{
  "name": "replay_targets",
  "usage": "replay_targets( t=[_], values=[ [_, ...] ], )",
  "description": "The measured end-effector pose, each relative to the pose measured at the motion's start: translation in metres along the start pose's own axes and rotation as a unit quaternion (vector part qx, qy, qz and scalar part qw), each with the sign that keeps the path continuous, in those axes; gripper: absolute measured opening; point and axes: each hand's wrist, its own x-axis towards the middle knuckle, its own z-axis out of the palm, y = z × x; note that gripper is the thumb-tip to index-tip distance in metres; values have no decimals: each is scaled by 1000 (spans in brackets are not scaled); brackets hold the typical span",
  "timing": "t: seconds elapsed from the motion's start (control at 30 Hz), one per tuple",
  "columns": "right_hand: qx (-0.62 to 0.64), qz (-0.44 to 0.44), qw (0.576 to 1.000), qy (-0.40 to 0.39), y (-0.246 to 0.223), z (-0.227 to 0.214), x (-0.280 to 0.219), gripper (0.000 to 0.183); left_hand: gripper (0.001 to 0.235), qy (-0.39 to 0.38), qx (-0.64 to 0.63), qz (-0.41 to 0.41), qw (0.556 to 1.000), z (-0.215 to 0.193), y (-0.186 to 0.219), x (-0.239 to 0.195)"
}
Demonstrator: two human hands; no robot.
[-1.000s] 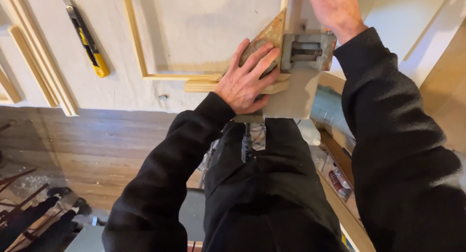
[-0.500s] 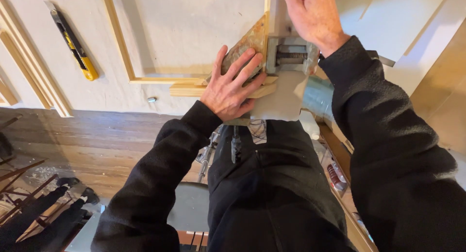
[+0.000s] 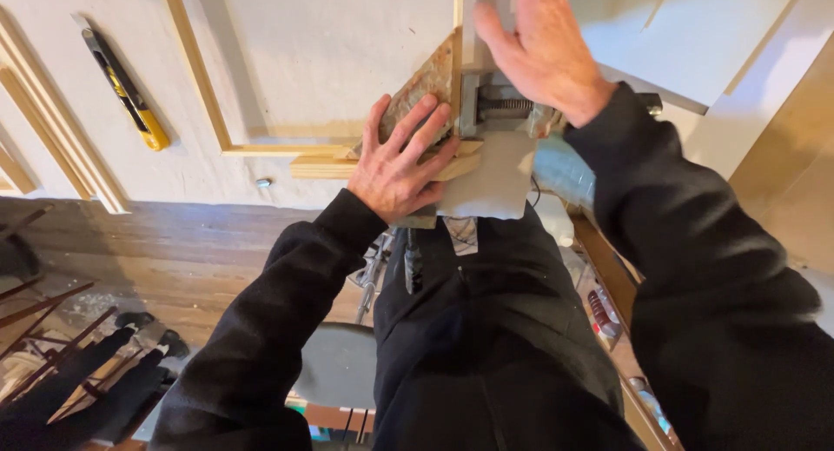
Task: The person fits a wooden frame bar into a corner joint on the worktable, positions it against a triangular block held in a corner clamp, tightens the clamp screw by hand, and taps the joint with a hammer to seat the pieces together.
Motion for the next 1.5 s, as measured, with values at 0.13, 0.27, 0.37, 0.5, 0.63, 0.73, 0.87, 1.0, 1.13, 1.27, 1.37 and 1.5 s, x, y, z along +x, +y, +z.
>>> replay_targets(
  t=[0.13, 0.27, 0.37, 0.5, 0.63, 0.73, 0.87, 1.0, 1.13, 1.27, 1.37, 1.5],
  values=[
    [-2, -130, 991, -36, -34, -78, -34, 37, 65, -2, -8, -9, 1000, 3, 1, 0],
    [-107, -105, 987, -65, -12, -105, -87, 52, 64, -12, -15, -8, 1000, -1, 0, 0],
    [-138, -97, 983, -74, 29, -105, -127, 42, 62, -8, -10, -9, 1000, 2, 0, 3],
    [-116, -60, 985, -110, 66, -99, -150, 30, 64, -15, -12, -12, 1000, 3, 2, 0],
    [28, 217, 958, -185, 88, -90, -143, 29, 65, -12, -8, -15, 1000, 4, 2, 0],
    [228, 453, 821, -262, 112, -91, -133, 44, 62, -9, 2, -11, 1000, 2, 2, 0],
    [188, 372, 868, -271, 65, -103, -120, 37, 66, -14, 2, -17, 1000, 3, 0, 2],
    [-125, -74, 980, -135, 53, -107, -122, 29, 64, -13, 0, -17, 1000, 4, 2, -4],
    [-152, -151, 967, -138, 59, -110, -119, 35, 65, -22, -3, -14, 1000, 4, 1, -2],
    [-118, -26, 972, -203, 101, -101, -142, 35, 66, -30, 12, -7, 999, 4, 1, -2],
    [85, 226, 932, -269, 138, -93, -158, 33, 65, -25, 13, -17, 999, 2, 1, -3],
    [270, 428, 800, -322, 108, -105, -130, 54, 68, -21, -2, -18, 1000, 7, 5, -4]
  ],
)
